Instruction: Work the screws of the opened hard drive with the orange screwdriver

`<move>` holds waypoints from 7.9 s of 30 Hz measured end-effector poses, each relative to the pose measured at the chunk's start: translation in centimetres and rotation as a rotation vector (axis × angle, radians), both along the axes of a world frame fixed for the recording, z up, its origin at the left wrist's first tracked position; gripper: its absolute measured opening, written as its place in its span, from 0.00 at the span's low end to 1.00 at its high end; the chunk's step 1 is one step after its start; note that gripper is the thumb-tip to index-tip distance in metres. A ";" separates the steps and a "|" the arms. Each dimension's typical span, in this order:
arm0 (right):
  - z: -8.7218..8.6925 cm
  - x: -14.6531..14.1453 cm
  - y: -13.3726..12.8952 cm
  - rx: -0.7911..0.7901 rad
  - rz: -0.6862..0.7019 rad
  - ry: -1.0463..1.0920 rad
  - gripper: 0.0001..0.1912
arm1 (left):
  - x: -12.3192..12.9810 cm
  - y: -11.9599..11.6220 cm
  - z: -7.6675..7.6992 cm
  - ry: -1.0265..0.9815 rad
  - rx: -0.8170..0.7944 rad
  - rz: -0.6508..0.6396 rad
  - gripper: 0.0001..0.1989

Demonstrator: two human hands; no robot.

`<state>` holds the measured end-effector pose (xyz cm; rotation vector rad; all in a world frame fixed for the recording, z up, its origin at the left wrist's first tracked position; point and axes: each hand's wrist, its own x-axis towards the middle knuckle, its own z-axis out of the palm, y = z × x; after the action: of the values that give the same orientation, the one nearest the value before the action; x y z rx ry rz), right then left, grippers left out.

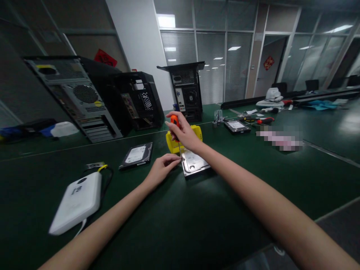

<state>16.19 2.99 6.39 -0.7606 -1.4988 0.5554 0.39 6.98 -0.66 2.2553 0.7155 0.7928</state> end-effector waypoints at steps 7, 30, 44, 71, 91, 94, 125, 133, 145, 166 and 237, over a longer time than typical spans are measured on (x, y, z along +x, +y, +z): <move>0.2 0.0 0.4 -0.012 0.028 0.071 0.15 | 0.0 0.2 0.5 0.038 -0.012 -0.004 0.15; 0.1 0.1 0.4 -0.008 0.119 0.191 0.17 | 0.0 0.2 -0.3 -0.016 -0.010 -0.004 0.13; 0.8 0.9 1.2 -0.049 0.213 0.050 0.09 | -0.1 0.0 -0.7 0.090 0.045 0.060 0.15; 2.5 2.0 -0.4 -0.072 0.150 -0.160 0.10 | 0.3 -1.1 0.5 0.287 0.062 -0.060 0.17; 1.8 2.0 0.2 -0.034 0.072 -0.214 0.11 | 0.5 -1.2 0.4 0.323 0.103 -0.029 0.17; 1.7 2.0 0.2 -0.046 0.062 -0.204 0.10 | 0.5 -1.3 0.5 0.321 0.109 -0.022 0.17; 1.7 1.8 0.3 -0.035 0.046 -0.263 0.13 | 0.5 -1.8 0.6 0.242 0.135 0.014 0.12; 1.5 2.1 0.0 0.040 -0.040 -0.311 0.17 | 0.3 -1.8 0.6 0.233 0.131 0.014 0.12; 1.8 2.6 0.5 0.038 -0.051 -0.178 0.13 | -0.1 -1.2 0.3 0.183 0.151 0.047 0.15; 2.3 2.4 0.6 0.125 -0.137 -0.255 0.12 | 0.1 -1.1 0.7 0.202 0.085 0.055 0.16; 1.8 2.0 -0.2 0.105 -0.192 -0.385 0.14 | -0.3 -1.0 0.1 0.153 -0.021 -0.006 0.14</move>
<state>18.22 2.78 8.18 -0.9540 -1.7672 0.1883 0.07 5.96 -0.56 2.3157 0.7833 0.6117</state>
